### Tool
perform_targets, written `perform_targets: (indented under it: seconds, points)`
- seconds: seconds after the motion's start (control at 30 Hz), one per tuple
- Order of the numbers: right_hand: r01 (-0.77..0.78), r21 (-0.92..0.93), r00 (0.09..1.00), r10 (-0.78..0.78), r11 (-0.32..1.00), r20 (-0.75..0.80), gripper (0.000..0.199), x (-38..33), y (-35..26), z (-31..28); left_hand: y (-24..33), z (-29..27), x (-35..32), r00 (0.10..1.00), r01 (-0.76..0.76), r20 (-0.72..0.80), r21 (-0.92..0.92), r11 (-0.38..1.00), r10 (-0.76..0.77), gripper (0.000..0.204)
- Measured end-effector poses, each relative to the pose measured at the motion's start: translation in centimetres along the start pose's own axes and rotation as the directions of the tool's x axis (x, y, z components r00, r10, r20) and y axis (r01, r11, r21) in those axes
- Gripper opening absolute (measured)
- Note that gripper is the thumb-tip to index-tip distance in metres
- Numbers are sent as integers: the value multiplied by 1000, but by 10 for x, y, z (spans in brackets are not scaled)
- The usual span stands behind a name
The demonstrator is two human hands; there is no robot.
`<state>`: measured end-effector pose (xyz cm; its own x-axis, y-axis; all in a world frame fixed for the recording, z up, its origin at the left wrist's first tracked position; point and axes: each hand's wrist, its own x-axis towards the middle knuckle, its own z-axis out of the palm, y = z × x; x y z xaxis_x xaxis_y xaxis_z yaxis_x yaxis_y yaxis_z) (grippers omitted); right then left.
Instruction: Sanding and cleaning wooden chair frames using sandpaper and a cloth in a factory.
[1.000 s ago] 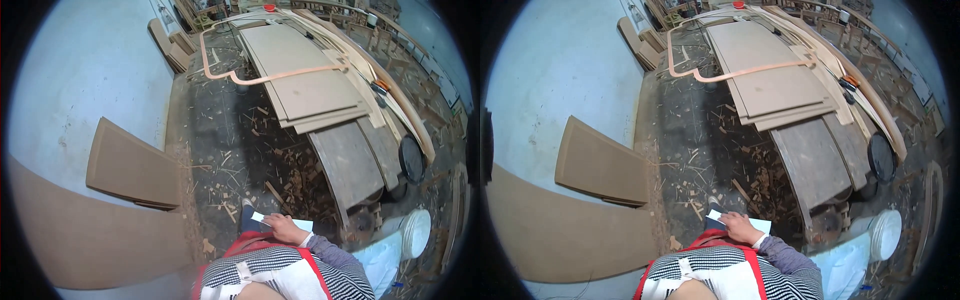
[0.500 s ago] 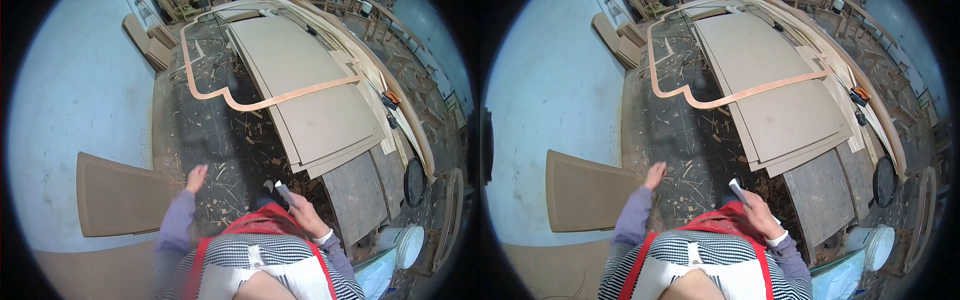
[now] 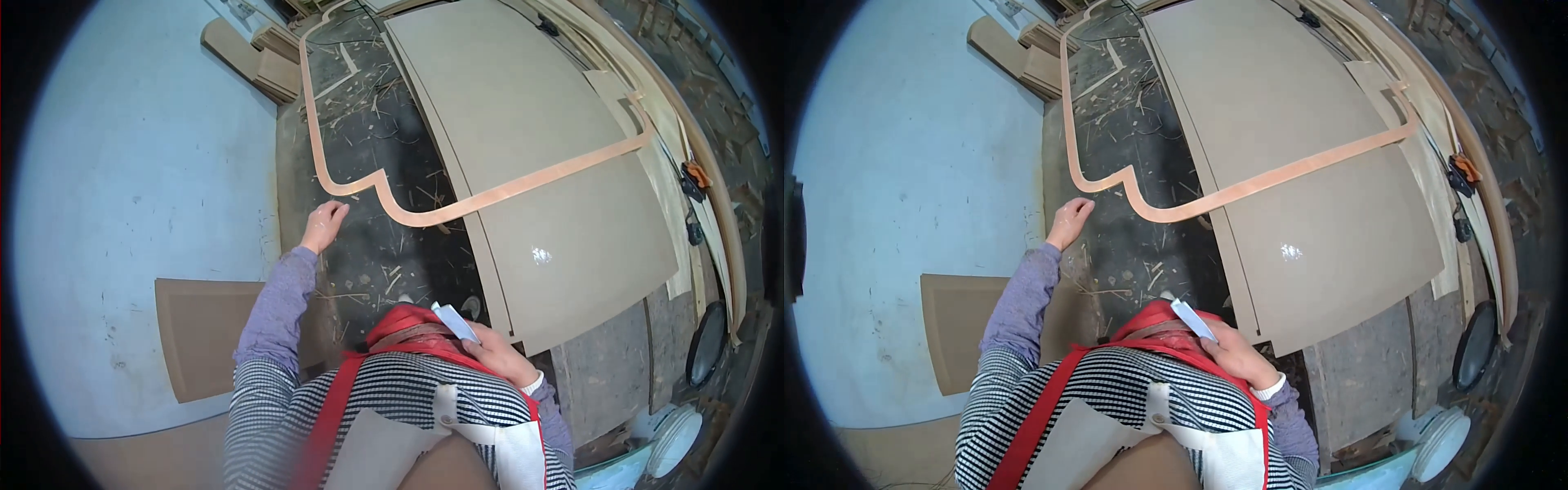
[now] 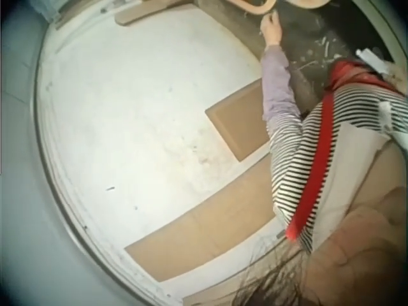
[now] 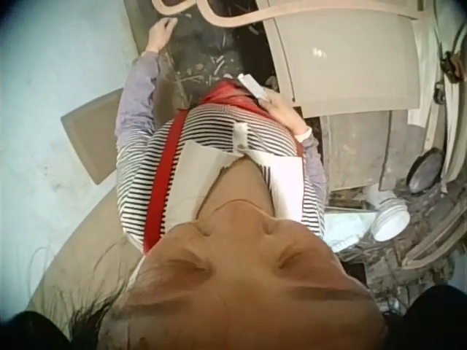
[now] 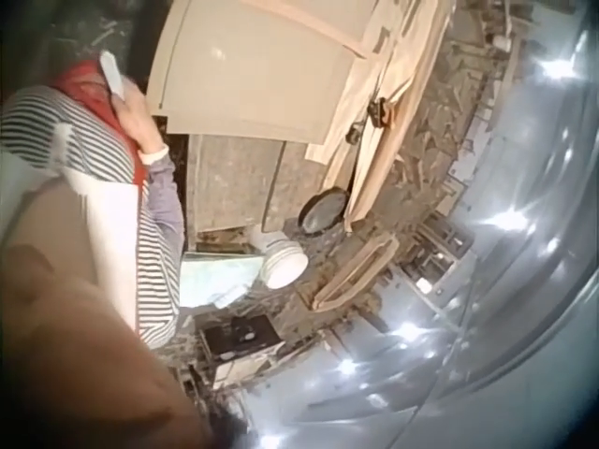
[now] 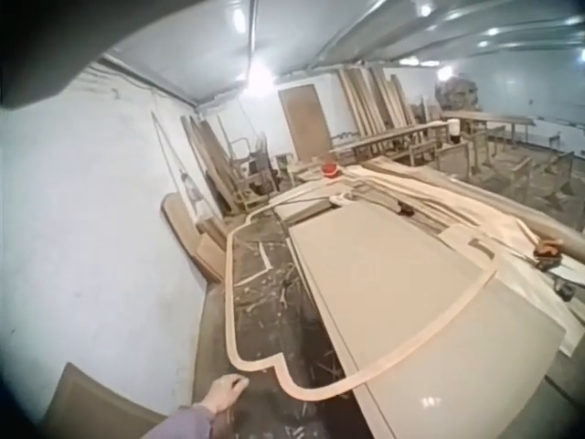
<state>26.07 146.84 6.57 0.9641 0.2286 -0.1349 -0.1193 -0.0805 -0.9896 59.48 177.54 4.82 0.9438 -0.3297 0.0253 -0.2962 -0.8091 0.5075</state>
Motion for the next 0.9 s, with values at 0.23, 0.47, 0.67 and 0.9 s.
perform_targets:
  seconds: [0.23,0.47,0.67,0.9]
  points:
    - [-352,397,884,441,848,-157,36,32,25,17,-22,-5,99,981,-176,86,42,983,172,34]
    - [37,928,701,652,372,-289,36,126,35,20,-76,-7,202,644,-585,589,-31,810,488,37]
    - [364,872,512,712,326,-480,39,258,24,74,-110,12,221,395,-542,786,-218,812,475,37]
    - [366,926,753,555,90,-352,41,303,18,162,-91,-27,233,243,-443,872,-290,849,424,39]
